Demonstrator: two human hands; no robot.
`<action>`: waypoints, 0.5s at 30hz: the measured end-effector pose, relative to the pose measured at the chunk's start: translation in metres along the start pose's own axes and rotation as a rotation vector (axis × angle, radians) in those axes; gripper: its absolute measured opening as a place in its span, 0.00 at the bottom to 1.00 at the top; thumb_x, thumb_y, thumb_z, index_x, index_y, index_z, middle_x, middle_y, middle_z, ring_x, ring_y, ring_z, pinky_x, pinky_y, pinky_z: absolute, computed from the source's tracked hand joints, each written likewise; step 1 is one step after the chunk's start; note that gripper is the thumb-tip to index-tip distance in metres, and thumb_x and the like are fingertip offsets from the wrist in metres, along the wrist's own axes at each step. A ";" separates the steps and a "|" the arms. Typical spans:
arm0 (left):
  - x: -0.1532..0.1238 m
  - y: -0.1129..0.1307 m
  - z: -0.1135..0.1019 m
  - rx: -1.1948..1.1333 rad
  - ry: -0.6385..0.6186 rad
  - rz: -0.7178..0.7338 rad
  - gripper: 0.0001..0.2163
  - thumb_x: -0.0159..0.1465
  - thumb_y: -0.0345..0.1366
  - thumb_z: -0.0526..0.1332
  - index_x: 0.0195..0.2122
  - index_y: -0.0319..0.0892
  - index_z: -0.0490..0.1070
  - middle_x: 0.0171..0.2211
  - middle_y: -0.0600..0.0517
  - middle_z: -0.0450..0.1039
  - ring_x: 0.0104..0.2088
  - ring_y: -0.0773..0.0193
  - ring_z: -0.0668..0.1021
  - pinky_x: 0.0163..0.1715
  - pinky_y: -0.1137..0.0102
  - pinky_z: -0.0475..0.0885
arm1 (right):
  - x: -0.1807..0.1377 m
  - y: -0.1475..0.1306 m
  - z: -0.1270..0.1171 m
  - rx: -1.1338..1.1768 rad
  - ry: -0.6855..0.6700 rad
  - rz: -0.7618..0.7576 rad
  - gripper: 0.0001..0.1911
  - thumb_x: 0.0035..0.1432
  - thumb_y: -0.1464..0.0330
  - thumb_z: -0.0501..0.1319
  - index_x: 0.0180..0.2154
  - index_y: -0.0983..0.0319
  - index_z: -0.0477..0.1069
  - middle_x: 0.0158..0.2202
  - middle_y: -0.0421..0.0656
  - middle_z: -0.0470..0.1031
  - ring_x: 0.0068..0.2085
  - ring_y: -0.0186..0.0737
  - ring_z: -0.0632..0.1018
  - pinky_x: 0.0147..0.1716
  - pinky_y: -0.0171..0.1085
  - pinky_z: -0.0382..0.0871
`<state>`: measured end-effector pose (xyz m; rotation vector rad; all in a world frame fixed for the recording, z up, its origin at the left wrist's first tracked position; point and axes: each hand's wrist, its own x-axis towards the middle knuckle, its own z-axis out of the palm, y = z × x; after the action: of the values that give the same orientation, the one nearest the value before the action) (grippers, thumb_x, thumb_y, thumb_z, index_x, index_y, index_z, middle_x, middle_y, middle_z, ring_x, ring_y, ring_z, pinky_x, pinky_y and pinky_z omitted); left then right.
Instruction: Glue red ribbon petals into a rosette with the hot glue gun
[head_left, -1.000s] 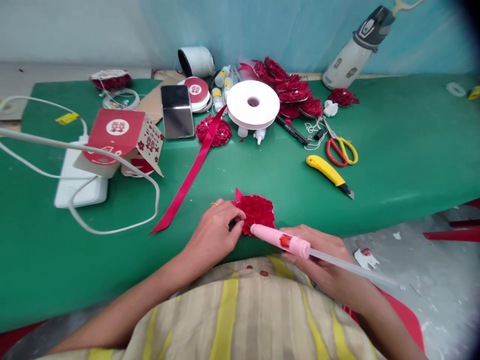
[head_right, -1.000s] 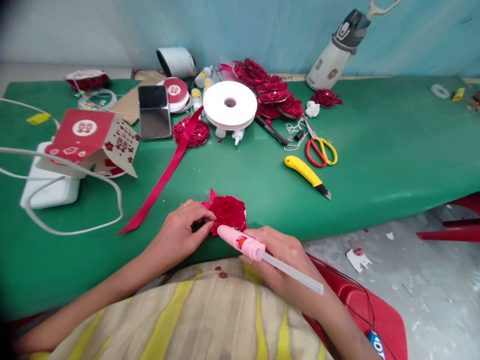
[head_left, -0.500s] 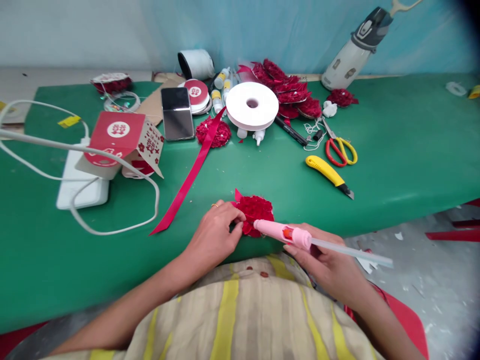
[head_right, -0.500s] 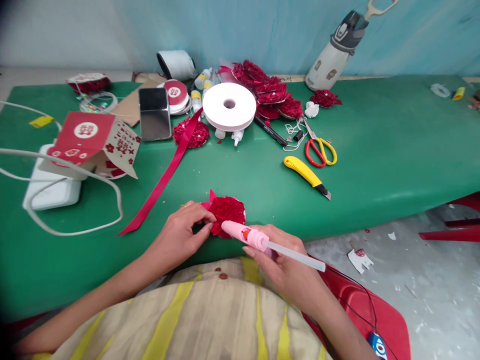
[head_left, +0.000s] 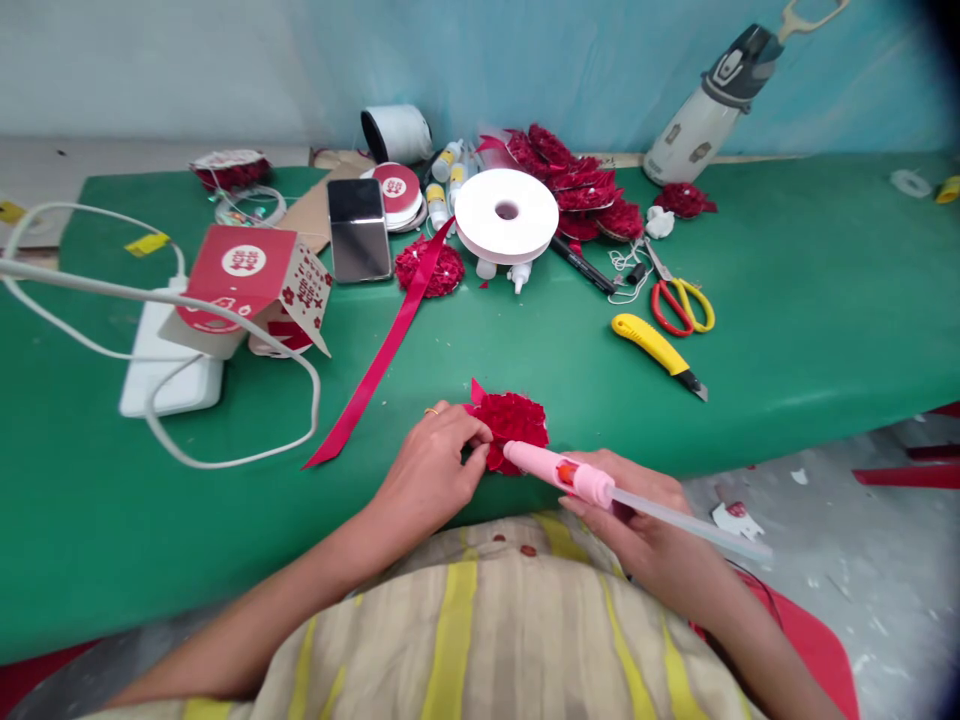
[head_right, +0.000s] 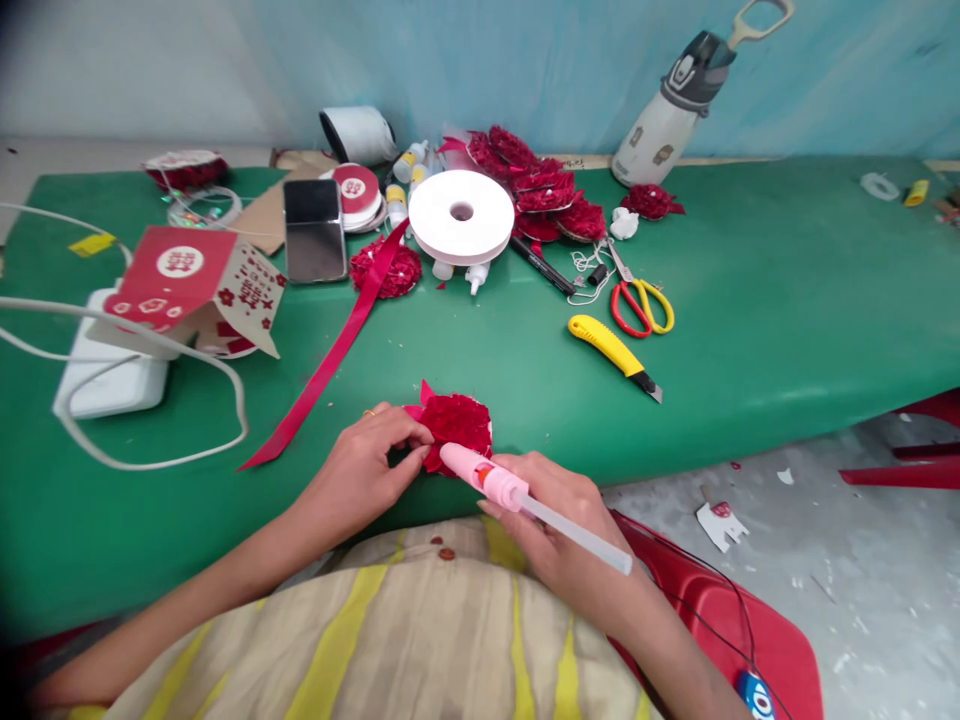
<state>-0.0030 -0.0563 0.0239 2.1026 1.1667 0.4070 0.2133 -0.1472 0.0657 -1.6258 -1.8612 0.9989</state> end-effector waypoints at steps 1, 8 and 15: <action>0.000 0.000 0.000 0.000 0.000 0.001 0.06 0.61 0.28 0.56 0.30 0.41 0.72 0.31 0.51 0.74 0.33 0.62 0.71 0.44 0.61 0.65 | -0.001 0.000 0.000 -0.003 -0.014 -0.002 0.12 0.65 0.68 0.57 0.50 0.55 0.68 0.40 0.41 0.75 0.37 0.38 0.75 0.36 0.35 0.67; 0.000 -0.001 0.000 0.010 0.010 0.017 0.06 0.61 0.27 0.57 0.31 0.40 0.72 0.32 0.51 0.75 0.33 0.62 0.71 0.43 0.62 0.65 | -0.001 -0.003 -0.005 -0.047 -0.058 -0.001 0.14 0.65 0.68 0.55 0.52 0.54 0.67 0.42 0.42 0.75 0.37 0.38 0.76 0.34 0.36 0.67; -0.002 -0.001 0.002 0.055 0.027 0.034 0.07 0.61 0.27 0.56 0.32 0.41 0.73 0.32 0.50 0.75 0.34 0.61 0.71 0.40 0.63 0.65 | -0.005 0.000 -0.010 -0.039 -0.031 -0.034 0.14 0.64 0.68 0.56 0.51 0.54 0.67 0.40 0.42 0.75 0.35 0.38 0.75 0.33 0.36 0.67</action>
<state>-0.0037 -0.0584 0.0220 2.1727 1.1714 0.4251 0.2215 -0.1499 0.0725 -1.6037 -1.9334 0.9843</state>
